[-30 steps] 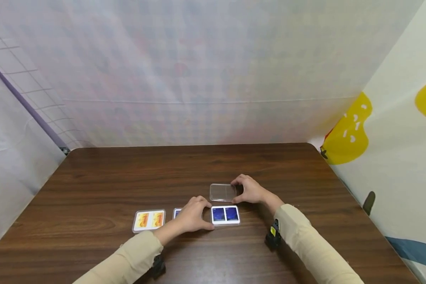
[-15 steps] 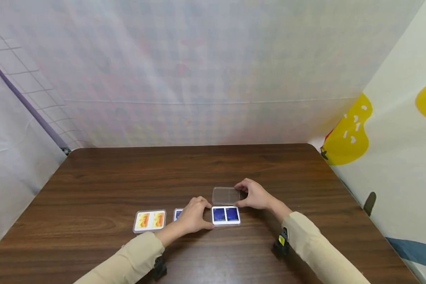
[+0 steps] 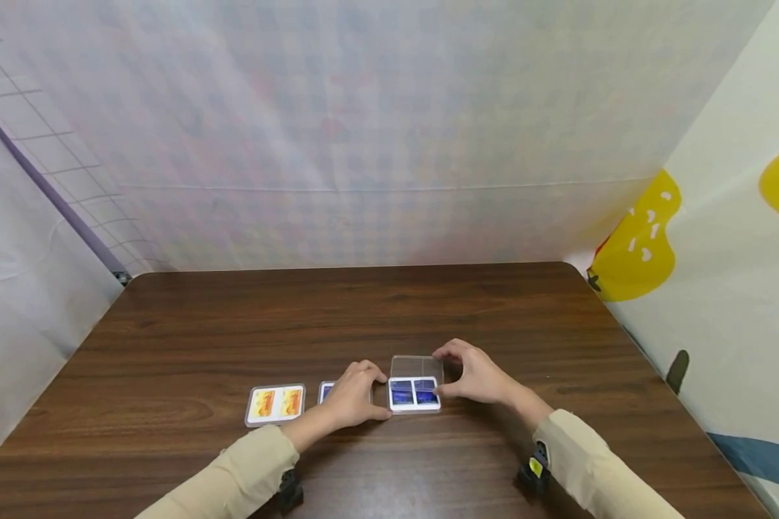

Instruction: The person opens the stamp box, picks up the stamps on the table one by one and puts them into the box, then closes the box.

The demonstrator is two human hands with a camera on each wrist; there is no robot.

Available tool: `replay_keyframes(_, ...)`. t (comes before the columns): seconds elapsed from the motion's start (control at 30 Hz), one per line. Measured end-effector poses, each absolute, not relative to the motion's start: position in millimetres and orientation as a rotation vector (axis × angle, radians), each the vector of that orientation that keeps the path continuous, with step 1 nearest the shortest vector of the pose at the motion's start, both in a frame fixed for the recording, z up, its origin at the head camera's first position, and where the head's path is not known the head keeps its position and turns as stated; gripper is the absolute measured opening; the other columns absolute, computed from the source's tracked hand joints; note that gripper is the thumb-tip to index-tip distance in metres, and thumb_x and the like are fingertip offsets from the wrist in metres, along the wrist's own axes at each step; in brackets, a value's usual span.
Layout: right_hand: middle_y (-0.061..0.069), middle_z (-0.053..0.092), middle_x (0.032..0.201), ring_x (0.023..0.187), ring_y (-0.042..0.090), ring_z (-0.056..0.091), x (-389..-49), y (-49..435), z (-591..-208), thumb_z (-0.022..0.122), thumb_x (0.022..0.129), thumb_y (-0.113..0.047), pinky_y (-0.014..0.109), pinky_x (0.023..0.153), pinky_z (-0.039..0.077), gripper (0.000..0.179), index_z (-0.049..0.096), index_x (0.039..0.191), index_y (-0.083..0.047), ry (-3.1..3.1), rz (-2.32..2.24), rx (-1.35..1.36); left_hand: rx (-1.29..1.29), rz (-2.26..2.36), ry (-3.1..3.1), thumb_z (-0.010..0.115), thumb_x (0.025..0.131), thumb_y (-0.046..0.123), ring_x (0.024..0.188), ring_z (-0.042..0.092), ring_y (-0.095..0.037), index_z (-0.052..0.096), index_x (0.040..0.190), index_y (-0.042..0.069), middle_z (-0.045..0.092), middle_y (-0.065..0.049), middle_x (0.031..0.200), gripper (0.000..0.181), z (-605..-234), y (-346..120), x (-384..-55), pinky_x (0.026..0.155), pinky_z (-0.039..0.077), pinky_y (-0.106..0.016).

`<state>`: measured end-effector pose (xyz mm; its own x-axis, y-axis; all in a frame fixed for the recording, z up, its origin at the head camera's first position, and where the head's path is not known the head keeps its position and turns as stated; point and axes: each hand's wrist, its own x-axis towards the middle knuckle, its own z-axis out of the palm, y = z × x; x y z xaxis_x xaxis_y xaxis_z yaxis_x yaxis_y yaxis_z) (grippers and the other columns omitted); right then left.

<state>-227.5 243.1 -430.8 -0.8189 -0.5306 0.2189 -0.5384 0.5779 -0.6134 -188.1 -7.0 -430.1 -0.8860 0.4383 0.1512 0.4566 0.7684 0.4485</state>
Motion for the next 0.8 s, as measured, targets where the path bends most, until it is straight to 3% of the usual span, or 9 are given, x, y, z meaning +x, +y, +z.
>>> replay_keyframes(0.2,0.004,0.059,0.102,0.097,0.021,0.057,-219.1,241.0,-437.2,0.080,0.065,-0.021,0.035,0.086,0.047,0.049,0.059,0.105,-0.003,-2.744,1.152,1.057,-0.737,-0.768,-2.921,0.082,0.060,0.032,0.095,0.050,-0.019,0.065,0.102,0.002,0.057,-0.004,0.100,0.055,-430.8,-6.5,-188.9,0.082,0.045,-0.026)
replay_keyframes(0.43,-0.005,0.059,0.100,0.093,0.010,0.056,-216.1,241.1,-441.5,0.081,0.064,-0.029,0.028,0.082,0.047,0.048,0.060,0.103,-0.011,-2.737,1.026,1.123,-0.742,-0.778,-2.926,0.082,0.059,0.032,0.096,0.050,-0.020,0.065,0.102,0.002,0.057,-0.004,0.100,0.055,-430.7,-7.2,-189.2,0.083,0.044,-0.026)
replay_keyframes(0.8,-0.007,0.058,0.102,0.096,0.012,0.053,-215.3,239.4,-436.5,0.080,0.062,-0.030,0.034,0.083,0.046,0.048,0.063,0.103,-0.011,-2.795,0.832,1.124,-0.757,-0.798,-2.928,0.081,0.061,0.031,0.098,0.050,-0.021,0.063,0.106,0.003,0.057,-0.005,0.103,0.056,-429.6,-7.8,-190.4,0.085,0.044,-0.027)
